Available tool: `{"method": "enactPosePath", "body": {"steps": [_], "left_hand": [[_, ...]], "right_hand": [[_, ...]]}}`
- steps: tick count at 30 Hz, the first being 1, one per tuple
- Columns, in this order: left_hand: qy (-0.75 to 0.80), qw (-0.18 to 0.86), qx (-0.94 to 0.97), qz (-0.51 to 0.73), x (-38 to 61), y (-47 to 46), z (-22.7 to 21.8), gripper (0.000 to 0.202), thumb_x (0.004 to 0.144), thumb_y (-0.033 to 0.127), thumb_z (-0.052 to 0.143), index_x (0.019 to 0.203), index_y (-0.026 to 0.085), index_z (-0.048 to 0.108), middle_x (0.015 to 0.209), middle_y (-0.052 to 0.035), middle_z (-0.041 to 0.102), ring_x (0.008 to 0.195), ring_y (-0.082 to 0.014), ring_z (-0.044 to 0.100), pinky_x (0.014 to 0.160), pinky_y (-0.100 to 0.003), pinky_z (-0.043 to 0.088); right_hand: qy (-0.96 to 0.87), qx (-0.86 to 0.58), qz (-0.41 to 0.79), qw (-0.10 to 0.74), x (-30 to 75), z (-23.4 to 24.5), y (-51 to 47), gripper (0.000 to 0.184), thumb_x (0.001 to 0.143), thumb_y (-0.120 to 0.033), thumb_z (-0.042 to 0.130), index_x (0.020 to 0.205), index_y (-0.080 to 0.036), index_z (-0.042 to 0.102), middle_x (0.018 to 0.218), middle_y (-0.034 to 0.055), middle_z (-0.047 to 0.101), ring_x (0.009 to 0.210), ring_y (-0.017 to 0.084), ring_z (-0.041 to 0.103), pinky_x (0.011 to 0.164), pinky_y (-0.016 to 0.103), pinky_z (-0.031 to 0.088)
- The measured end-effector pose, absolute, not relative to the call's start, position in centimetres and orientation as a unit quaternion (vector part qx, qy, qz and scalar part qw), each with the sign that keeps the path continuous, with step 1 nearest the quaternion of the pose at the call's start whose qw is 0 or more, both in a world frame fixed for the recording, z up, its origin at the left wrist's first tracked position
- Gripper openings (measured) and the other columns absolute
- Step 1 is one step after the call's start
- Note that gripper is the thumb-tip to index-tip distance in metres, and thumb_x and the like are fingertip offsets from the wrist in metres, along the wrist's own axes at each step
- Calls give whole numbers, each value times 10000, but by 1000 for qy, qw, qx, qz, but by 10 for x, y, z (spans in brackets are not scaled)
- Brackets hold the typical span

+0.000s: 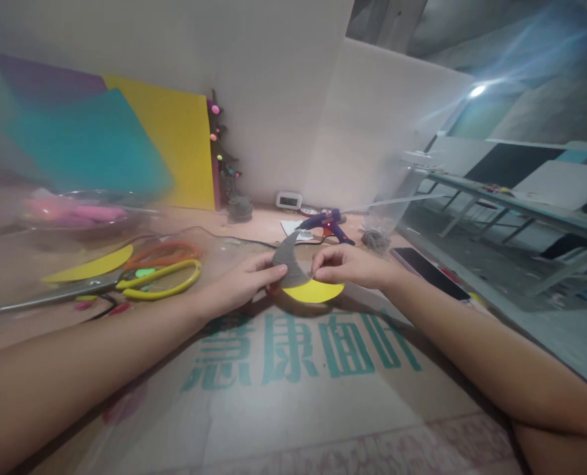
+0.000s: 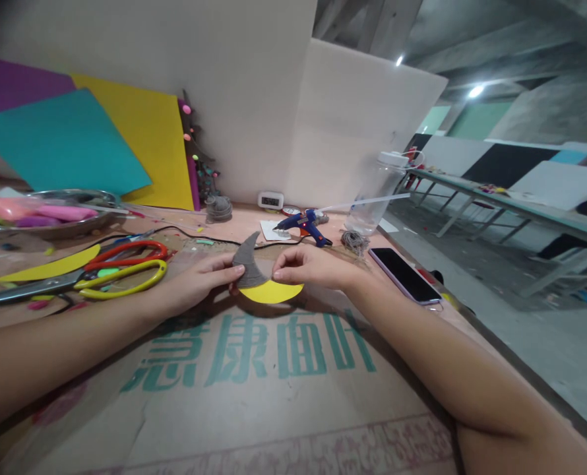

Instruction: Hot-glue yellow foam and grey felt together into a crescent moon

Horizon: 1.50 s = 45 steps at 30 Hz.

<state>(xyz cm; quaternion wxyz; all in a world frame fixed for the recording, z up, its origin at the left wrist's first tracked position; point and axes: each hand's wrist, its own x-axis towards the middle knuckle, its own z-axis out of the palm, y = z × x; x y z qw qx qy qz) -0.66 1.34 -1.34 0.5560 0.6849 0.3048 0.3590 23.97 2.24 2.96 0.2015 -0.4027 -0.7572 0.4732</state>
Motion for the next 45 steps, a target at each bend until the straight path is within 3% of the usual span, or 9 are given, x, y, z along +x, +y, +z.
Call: {"method": "enactPosePath", "body": {"steps": [10, 14, 18, 22, 28, 32, 38, 42, 45], "left_hand": [[316, 552, 691, 343, -9, 11, -8, 299, 826, 471, 612, 840, 175, 647, 686, -3, 568, 616, -133, 514, 513, -218, 383], [339, 545, 685, 346, -8, 10, -7, 292, 831, 477, 603, 808, 188, 637, 649, 3, 566, 566, -130, 495, 482, -227, 356], [368, 528, 648, 409, -5, 13, -12, 305, 818, 467, 615, 714, 185, 564, 626, 9, 539, 576, -126, 491, 507, -228, 361], [372, 505, 622, 469, -3, 19, -18, 275, 826, 445, 616, 803, 176, 563, 659, 24, 526, 597, -114, 482, 558, -224, 377], [365, 490, 632, 477, -3, 19, -17, 264, 836, 436, 617, 910, 182, 623, 689, 22, 563, 598, -121, 469, 550, -233, 363], [381, 456, 654, 468, -4, 19, -16, 268, 847, 423, 618, 968, 185, 637, 700, 4, 611, 663, -153, 544, 592, -247, 402], [365, 440, 684, 454, -4, 21, -20, 392, 824, 422, 661, 1120, 177, 582, 1038, -73, 695, 868, -190, 634, 687, -267, 470], [368, 423, 700, 443, -5, 18, -18, 411, 835, 405, 649, 1161, 166, 576, 1123, -96, 694, 973, -223, 644, 777, -308, 496], [379, 396, 718, 429, -5, 14, -13, 401, 840, 415, 640, 1152, 167, 591, 1105, -91, 705, 976, -235, 649, 801, -329, 503]], "right_hand": [[-732, -421, 469, 259, 233, 23, 22, 299, 744, -448, 763, 796, -167, 676, 773, 3, 647, 724, 123, 584, 674, 250, 466], [-727, -415, 480, 263, 232, 22, 22, 355, 769, -481, 738, 925, -169, 674, 874, 20, 658, 774, 125, 595, 700, 247, 475], [-696, -440, 405, 398, 229, 20, 22, 450, 828, -596, 622, 1024, -190, 625, 963, 34, 645, 710, 104, 555, 631, 227, 471], [-609, -479, 362, 519, 225, 10, 23, 483, 842, -682, 531, 869, -202, 582, 744, -2, 574, 598, 102, 511, 543, 223, 441], [-665, -477, 372, 439, 214, 1, 11, 423, 787, -607, 644, 757, -198, 540, 598, -36, 508, 531, 102, 449, 501, 236, 379], [-662, -468, 401, 428, 208, 1, 4, 370, 780, -543, 669, 757, -195, 547, 597, -44, 508, 506, 88, 415, 483, 231, 350], [-655, -461, 444, 401, 208, 1, 2, 377, 761, -550, 682, 792, -179, 629, 673, 10, 634, 516, 98, 479, 473, 233, 373], [-701, -468, 409, 350, 208, 4, -3, 357, 807, -517, 641, 776, -163, 672, 648, 9, 624, 502, 95, 478, 479, 237, 378], [-736, -474, 345, 339, 207, 3, -6, 320, 827, -458, 643, 912, -160, 719, 640, 0, 616, 534, 110, 509, 503, 238, 396]]}}
